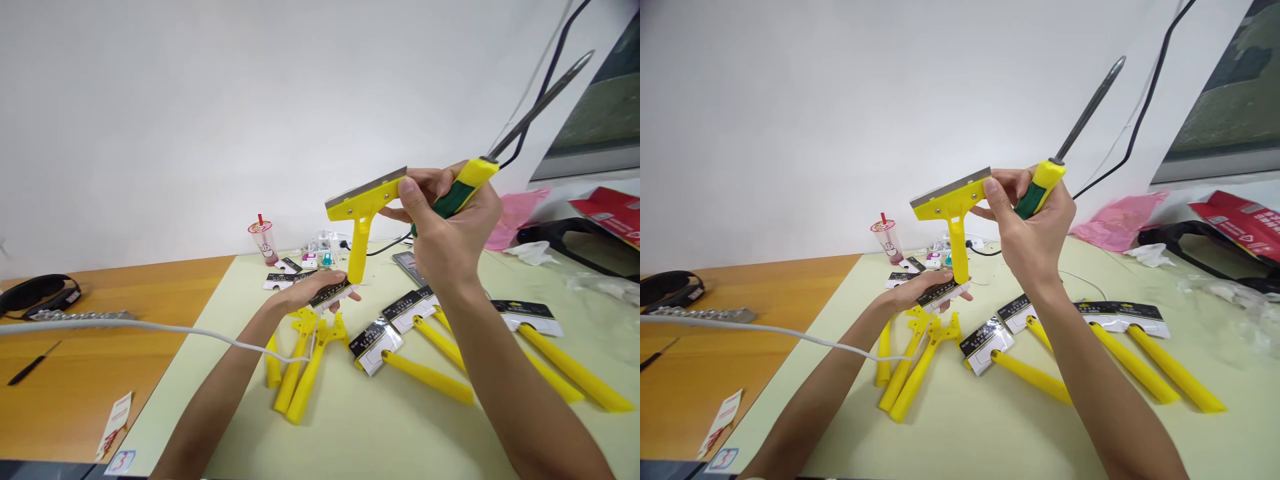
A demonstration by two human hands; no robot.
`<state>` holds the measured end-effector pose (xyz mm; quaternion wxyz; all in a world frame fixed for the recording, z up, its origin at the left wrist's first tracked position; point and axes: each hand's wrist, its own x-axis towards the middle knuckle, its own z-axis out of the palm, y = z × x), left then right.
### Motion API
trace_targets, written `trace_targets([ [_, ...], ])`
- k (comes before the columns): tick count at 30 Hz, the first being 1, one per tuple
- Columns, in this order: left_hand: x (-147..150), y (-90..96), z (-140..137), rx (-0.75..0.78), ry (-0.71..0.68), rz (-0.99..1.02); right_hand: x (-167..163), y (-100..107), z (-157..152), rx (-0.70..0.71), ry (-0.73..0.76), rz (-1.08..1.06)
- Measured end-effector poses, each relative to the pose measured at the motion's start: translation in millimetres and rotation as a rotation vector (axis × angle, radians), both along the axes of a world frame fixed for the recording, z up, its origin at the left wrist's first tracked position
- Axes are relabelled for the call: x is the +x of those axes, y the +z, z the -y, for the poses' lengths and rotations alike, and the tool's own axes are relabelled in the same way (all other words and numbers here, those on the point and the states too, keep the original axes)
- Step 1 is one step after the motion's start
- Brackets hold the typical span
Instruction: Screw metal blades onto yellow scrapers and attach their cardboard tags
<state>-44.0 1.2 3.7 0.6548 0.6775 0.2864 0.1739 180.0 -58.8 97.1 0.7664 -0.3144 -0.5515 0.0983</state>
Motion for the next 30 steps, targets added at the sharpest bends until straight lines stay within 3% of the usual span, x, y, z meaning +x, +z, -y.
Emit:
trace_targets([
  [6, -5, 8.4, 5, 0.085, 0.009, -0.006, 0, 0, -1, 0.012, -0.012, -0.002],
  [15, -6, 3.8, -1, 0.190, 0.065, -0.041, -2, 8, 9, 0.040, -0.041, -0.025],
  [24, -9, 4.0, 0, 0.212, 0.099, -0.066, 5, 8, -6, 0.210, 0.005, -0.078],
  [30, -8, 1.9, -1, 0.243, 0.121, -0.063, 6, 8, -7, 0.232, 0.005, -0.066],
])
